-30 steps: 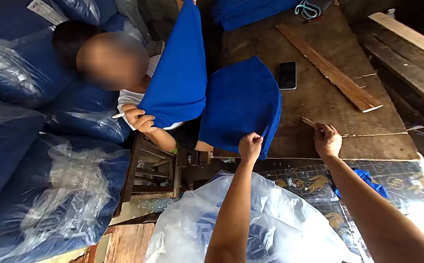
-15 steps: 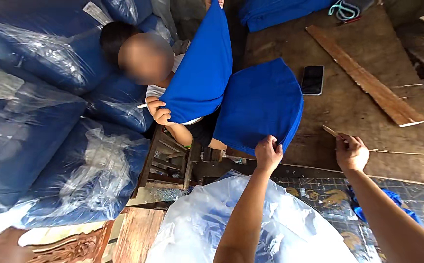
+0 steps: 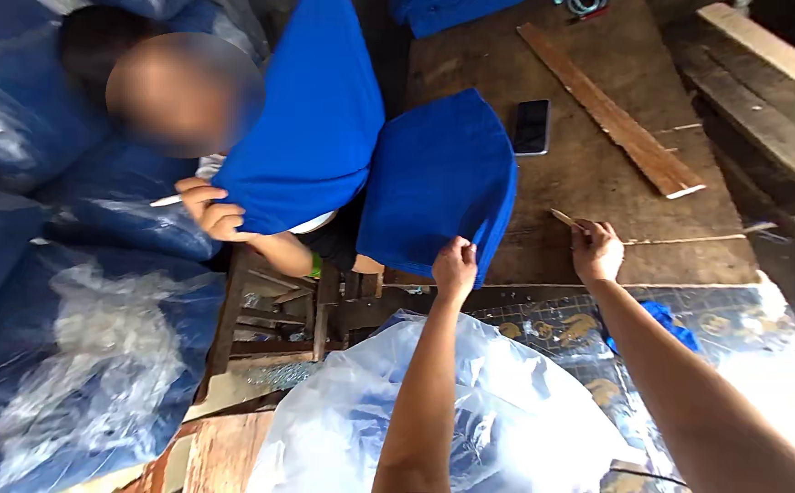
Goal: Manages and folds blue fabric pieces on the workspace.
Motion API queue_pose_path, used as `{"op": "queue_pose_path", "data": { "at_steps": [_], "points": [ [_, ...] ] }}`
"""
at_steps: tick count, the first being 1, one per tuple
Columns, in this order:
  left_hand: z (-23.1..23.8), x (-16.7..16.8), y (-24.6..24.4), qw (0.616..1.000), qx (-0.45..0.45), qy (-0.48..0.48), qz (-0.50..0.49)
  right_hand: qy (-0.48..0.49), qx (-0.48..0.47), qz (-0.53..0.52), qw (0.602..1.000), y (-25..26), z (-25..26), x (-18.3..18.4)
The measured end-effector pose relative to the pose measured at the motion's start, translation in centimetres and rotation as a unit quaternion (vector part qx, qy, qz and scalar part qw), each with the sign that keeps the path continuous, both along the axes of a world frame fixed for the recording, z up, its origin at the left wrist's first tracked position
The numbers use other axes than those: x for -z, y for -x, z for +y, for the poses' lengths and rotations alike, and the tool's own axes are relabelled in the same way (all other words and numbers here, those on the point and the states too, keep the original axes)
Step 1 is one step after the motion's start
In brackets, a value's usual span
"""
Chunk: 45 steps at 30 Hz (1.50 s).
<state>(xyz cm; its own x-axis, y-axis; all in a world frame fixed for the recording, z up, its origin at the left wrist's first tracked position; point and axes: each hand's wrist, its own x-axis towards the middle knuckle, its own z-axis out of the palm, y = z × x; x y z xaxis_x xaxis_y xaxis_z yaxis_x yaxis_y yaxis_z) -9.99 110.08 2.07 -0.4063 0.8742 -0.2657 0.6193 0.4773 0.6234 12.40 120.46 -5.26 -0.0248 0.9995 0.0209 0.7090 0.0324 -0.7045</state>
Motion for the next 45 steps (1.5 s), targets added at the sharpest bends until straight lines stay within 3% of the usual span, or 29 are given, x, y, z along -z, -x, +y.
{"op": "queue_pose_path", "data": {
  "at_steps": [8, 16, 22, 28, 32, 36, 42, 45],
  "points": [
    [0.1, 1.0, 0.6, 1.000, 0.017, -0.004, 0.004, -0.061, 0.000, 0.006, 0.998, -0.8, 0.8, 3.0],
    [-0.4, 1.5, 1.9, 0.997, 0.054, -0.046, -0.042, -0.070, -0.002, 0.011, 0.997, -0.6, 1.0, 3.3],
    [-0.9, 1.9, 0.9, 0.991, 0.083, -0.100, 0.038, -0.070, -0.001, 0.002, 0.998, -0.4, 1.0, 3.4],
    [0.7, 1.4, 0.4, 0.985, 0.077, -0.142, 0.058, -0.063, 0.007, -0.002, 0.998, -0.4, 1.1, 3.2],
    [2.7, 1.0, 0.0, 0.993, 0.083, -0.066, 0.059, -0.066, 0.011, 0.002, 0.998, -0.4, 1.1, 3.2],
    [3.6, 1.1, 1.1, 0.997, 0.064, -0.029, -0.009, -0.069, 0.011, 0.011, 0.997, -0.5, 1.1, 3.4],
    [3.7, 2.3, 2.6, 0.993, 0.049, -0.075, -0.073, -0.074, 0.010, 0.011, 0.997, -0.5, 1.1, 3.6],
    [3.7, 2.7, 3.2, 0.984, -0.007, -0.111, -0.137, -0.079, 0.009, 0.010, 0.997, -0.4, 1.0, 3.6]
  ]
}}
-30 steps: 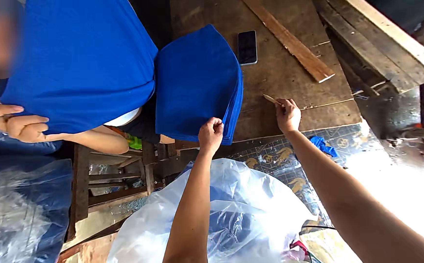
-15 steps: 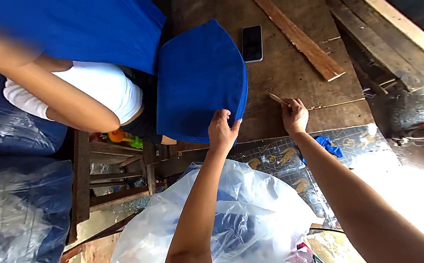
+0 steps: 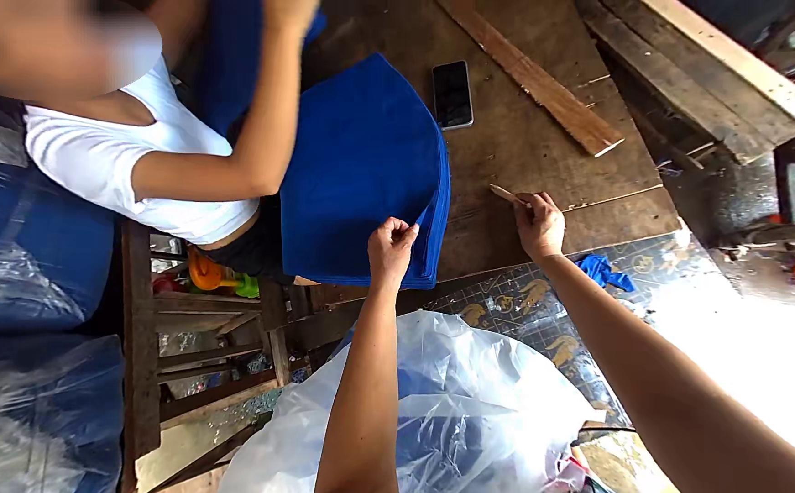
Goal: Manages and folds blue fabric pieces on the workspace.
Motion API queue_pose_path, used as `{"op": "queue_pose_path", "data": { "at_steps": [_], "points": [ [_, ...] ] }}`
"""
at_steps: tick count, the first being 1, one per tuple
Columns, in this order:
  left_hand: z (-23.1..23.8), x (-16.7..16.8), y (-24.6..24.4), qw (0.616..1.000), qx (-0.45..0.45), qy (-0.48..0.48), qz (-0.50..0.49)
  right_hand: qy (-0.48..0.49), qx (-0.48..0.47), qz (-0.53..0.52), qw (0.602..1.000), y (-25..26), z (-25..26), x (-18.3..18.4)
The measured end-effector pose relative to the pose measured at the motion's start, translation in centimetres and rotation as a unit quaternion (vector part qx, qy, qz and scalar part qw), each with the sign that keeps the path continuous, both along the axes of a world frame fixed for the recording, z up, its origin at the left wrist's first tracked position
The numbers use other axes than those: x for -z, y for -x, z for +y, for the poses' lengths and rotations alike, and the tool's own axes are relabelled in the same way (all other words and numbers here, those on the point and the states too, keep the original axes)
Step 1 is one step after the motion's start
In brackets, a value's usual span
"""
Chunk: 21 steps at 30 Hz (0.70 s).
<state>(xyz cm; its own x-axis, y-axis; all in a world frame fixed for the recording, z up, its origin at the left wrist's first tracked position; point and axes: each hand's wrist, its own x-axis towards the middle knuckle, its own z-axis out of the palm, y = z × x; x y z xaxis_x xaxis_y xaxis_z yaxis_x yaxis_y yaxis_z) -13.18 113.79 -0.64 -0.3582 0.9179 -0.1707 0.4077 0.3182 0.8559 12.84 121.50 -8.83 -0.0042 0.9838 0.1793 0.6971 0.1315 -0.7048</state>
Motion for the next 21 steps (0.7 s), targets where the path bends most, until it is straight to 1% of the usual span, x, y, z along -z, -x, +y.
{"op": "queue_pose_path", "data": {
  "at_steps": [2, 4, 6, 12, 16, 21],
  "points": [
    [-0.2, 0.0, 0.5, 0.999, -0.042, -0.023, -0.023, -0.005, -0.003, -0.002, 1.000, 0.0, 0.0, 0.0],
    [-0.3, 0.1, 1.1, 0.997, -0.056, -0.053, 0.002, -0.005, -0.005, -0.003, 1.000, -0.1, 0.0, 0.0],
    [-0.4, 0.2, 1.4, 0.996, -0.051, -0.068, 0.025, -0.003, -0.004, -0.006, 1.000, 0.0, 0.1, 0.0],
    [-0.6, 1.0, 1.6, 0.993, -0.019, -0.113, 0.000, -0.004, -0.008, -0.008, 1.000, 0.0, 0.1, -0.2],
    [-1.3, 0.9, 2.5, 0.988, -0.021, -0.148, 0.033, 0.000, -0.003, -0.007, 1.000, 0.1, 0.2, -0.3],
    [-2.3, 0.1, 5.4, 0.976, -0.082, -0.189, 0.077, 0.005, -0.005, -0.007, 1.000, 0.1, -0.1, -0.6]
  ]
}}
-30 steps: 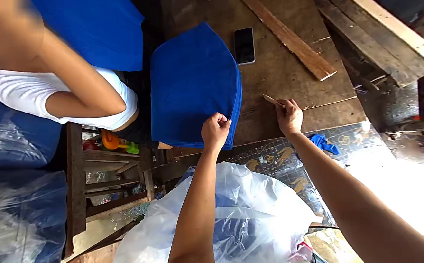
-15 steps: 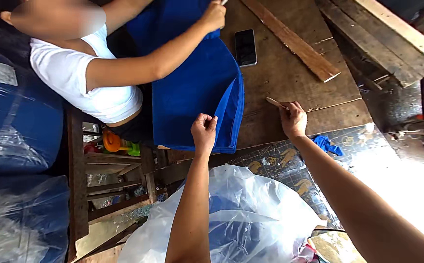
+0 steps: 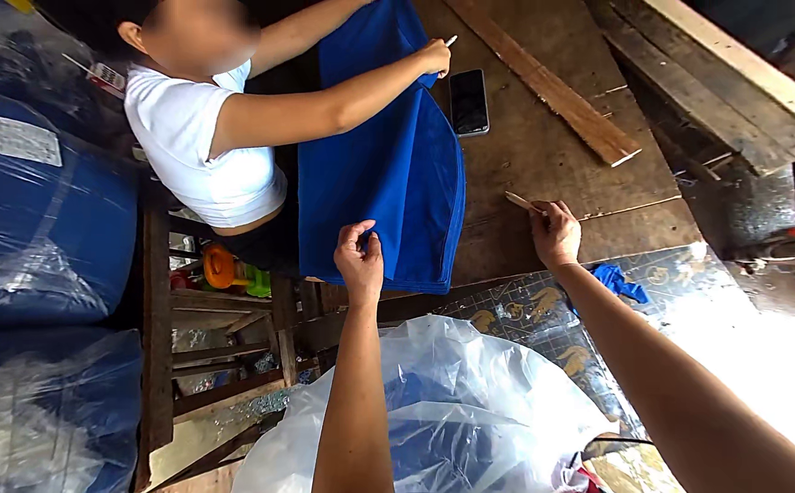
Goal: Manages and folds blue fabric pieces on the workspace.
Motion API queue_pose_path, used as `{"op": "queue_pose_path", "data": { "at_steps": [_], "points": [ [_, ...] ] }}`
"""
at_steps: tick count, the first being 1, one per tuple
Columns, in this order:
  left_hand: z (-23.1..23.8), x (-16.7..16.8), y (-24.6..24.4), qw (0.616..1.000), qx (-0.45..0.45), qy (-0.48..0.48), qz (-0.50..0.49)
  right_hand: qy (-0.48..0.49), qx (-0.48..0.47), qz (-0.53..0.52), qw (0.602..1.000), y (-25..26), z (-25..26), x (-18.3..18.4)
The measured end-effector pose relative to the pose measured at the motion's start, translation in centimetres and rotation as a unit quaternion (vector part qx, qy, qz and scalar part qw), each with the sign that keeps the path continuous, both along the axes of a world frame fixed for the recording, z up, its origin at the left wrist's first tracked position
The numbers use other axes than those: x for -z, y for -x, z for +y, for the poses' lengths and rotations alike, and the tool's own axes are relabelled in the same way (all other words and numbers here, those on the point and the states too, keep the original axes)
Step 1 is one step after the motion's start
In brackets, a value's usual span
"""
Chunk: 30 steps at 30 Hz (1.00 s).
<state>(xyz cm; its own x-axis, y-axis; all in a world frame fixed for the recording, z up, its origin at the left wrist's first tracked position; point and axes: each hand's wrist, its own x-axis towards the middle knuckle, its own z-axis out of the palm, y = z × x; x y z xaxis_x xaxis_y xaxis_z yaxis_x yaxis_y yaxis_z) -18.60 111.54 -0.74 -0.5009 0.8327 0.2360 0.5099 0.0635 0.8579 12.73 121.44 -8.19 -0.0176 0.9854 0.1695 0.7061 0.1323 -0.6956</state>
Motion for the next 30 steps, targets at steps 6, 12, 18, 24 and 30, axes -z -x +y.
{"op": "queue_pose_path", "data": {
  "at_steps": [6, 12, 18, 24, 30],
  "points": [
    [-0.8, -0.8, 2.9, 0.997, -0.056, 0.026, 0.042, 0.031, 0.011, -0.013, 0.999, 0.3, 0.0, -0.6],
    [-1.4, -0.9, 5.0, 0.983, -0.127, 0.038, 0.125, 0.031, 0.015, -0.016, 0.999, 0.4, 0.0, -0.7],
    [-3.4, 1.1, 6.8, 0.975, -0.218, 0.011, 0.029, 0.020, 0.011, -0.021, 1.000, 0.3, 0.0, -0.7],
    [-3.7, 1.7, 7.3, 0.967, -0.235, 0.031, -0.095, 0.017, 0.001, -0.024, 1.000, 0.3, -0.1, -1.1],
    [-3.4, 0.6, 8.0, 0.975, -0.216, 0.019, 0.046, 0.001, 0.002, -0.034, 0.999, 0.3, -0.1, -1.1]
  ]
}}
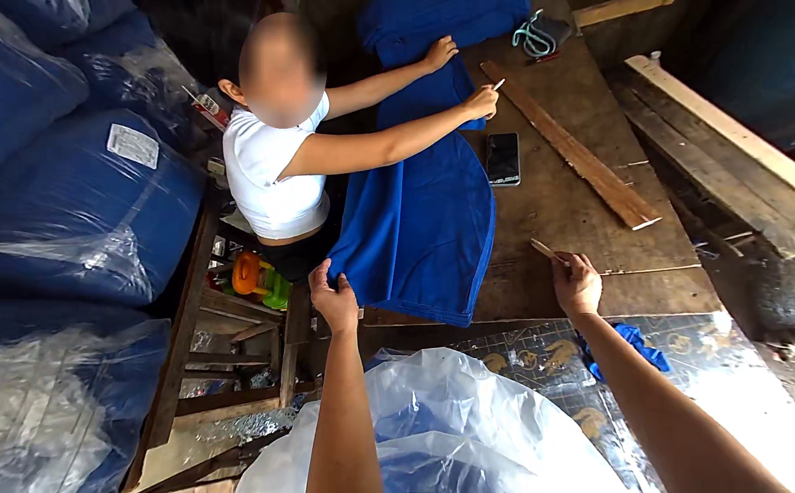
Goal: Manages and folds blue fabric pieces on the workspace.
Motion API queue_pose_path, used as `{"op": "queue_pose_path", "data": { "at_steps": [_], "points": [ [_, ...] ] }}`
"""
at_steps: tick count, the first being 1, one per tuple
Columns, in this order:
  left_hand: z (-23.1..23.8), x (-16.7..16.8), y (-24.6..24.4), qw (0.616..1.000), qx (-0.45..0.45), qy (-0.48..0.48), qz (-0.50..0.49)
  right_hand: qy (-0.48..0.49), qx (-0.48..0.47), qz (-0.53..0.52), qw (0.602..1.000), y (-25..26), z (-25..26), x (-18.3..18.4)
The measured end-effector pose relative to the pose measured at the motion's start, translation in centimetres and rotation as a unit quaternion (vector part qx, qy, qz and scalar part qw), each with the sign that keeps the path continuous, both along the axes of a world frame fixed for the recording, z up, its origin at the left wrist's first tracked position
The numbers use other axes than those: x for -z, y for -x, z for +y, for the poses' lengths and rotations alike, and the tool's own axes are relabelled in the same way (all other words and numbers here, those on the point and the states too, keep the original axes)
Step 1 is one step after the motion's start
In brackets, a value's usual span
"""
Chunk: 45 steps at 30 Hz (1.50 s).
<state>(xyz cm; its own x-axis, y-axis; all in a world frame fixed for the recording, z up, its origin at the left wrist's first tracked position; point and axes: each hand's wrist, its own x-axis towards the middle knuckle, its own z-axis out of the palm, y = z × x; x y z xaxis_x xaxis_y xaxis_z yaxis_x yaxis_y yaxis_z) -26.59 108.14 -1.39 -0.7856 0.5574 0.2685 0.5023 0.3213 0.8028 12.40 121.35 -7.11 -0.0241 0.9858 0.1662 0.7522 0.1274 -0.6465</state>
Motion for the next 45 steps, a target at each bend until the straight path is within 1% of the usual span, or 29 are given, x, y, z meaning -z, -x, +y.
{"op": "queue_pose_path", "data": {
  "at_steps": [2, 5, 10, 11, 13, 14, 17, 20, 21, 23, 25, 27, 29, 31, 33, 37, 38, 39, 41, 43, 44, 45],
  "points": [
    [0.2, -0.6, 0.1, 0.999, -0.005, -0.007, 0.049, 0.003, 0.002, -0.004, 1.000, 0.0, 0.1, -0.2],
    [0.3, -0.8, 0.2, 0.998, -0.016, 0.010, 0.065, 0.011, 0.003, -0.005, 1.000, 0.1, -0.1, -0.5],
    [0.5, -1.2, -0.4, 0.987, 0.013, 0.157, 0.042, 0.021, 0.006, -0.010, 1.000, 0.4, -0.2, -0.9],
    [0.5, -1.4, -1.0, 0.981, 0.007, 0.183, 0.063, 0.023, 0.007, -0.013, 1.000, 0.4, -0.3, -1.1],
    [0.5, -2.0, -2.6, 0.973, 0.009, 0.191, 0.132, 0.034, 0.010, -0.019, 0.999, 0.5, -0.3, -1.2],
    [0.5, -2.4, -3.7, 0.969, 0.031, 0.182, 0.164, 0.038, 0.011, -0.020, 0.999, 0.5, -0.3, -1.2],
    [1.5, -2.6, -7.7, 0.951, 0.158, 0.149, 0.221, 0.035, 0.013, -0.021, 0.999, 0.5, -0.4, -1.1],
    [2.8, -1.7, -11.5, 0.930, 0.268, 0.107, 0.227, 0.040, 0.009, -0.025, 0.999, 0.6, -0.4, -1.2],
    [3.2, -1.3, -12.5, 0.924, 0.293, 0.091, 0.228, 0.047, 0.006, -0.031, 0.998, 0.7, -0.5, -1.3],
    [3.9, -0.7, -13.9, 0.917, 0.318, 0.091, 0.220, 0.044, 0.007, -0.036, 0.998, 0.7, -0.5, -1.2],
    [4.4, 0.2, -14.4, 0.914, 0.317, 0.136, 0.213, 0.039, 0.008, -0.037, 0.999, 0.6, -0.5, -1.1],
    [4.7, 0.6, -14.4, 0.898, 0.314, 0.228, 0.206, 0.038, 0.008, -0.042, 0.998, 0.6, -0.4, -1.0],
    [5.0, 0.5, -14.6, 0.881, 0.314, 0.289, 0.204, 0.035, 0.007, -0.043, 0.998, 0.7, -0.4, -1.1],
    [5.2, 0.2, -14.7, 0.866, 0.324, 0.330, 0.191, 0.032, 0.005, -0.043, 0.999, 0.6, -0.4, -0.9],
    [5.3, 0.1, -14.6, 0.859, 0.331, 0.343, 0.184, 0.030, 0.006, -0.045, 0.999, 0.6, -0.3, -0.7],
    [5.3, 0.2, -14.7, 0.860, 0.336, 0.338, 0.180, 0.028, 0.006, -0.052, 0.998, 0.6, -0.3, -0.7],
    [5.3, -0.2, -14.6, 0.859, 0.347, 0.339, 0.166, 0.026, 0.006, -0.053, 0.998, 0.6, -0.3, -0.7],
    [5.2, -0.6, -14.2, 0.865, 0.357, 0.321, 0.147, 0.025, 0.006, -0.052, 0.998, 0.7, -0.4, -0.7],
    [4.8, -1.2, -12.6, 0.908, 0.339, 0.218, 0.114, 0.023, 0.008, -0.054, 0.998, 0.8, -0.3, -0.8],
    [4.3, -1.6, -9.9, 0.949, 0.266, 0.111, 0.127, 0.030, 0.009, -0.058, 0.998, 0.7, -0.3, -0.8],
    [4.2, -1.6, -8.1, 0.961, 0.223, 0.081, 0.140, 0.037, 0.009, -0.060, 0.997, 0.7, -0.3, -0.8],
    [4.1, -1.6, -6.0, 0.969, 0.187, 0.077, 0.141, 0.040, 0.009, -0.062, 0.997, 0.7, -0.3, -0.8]
  ]
}}
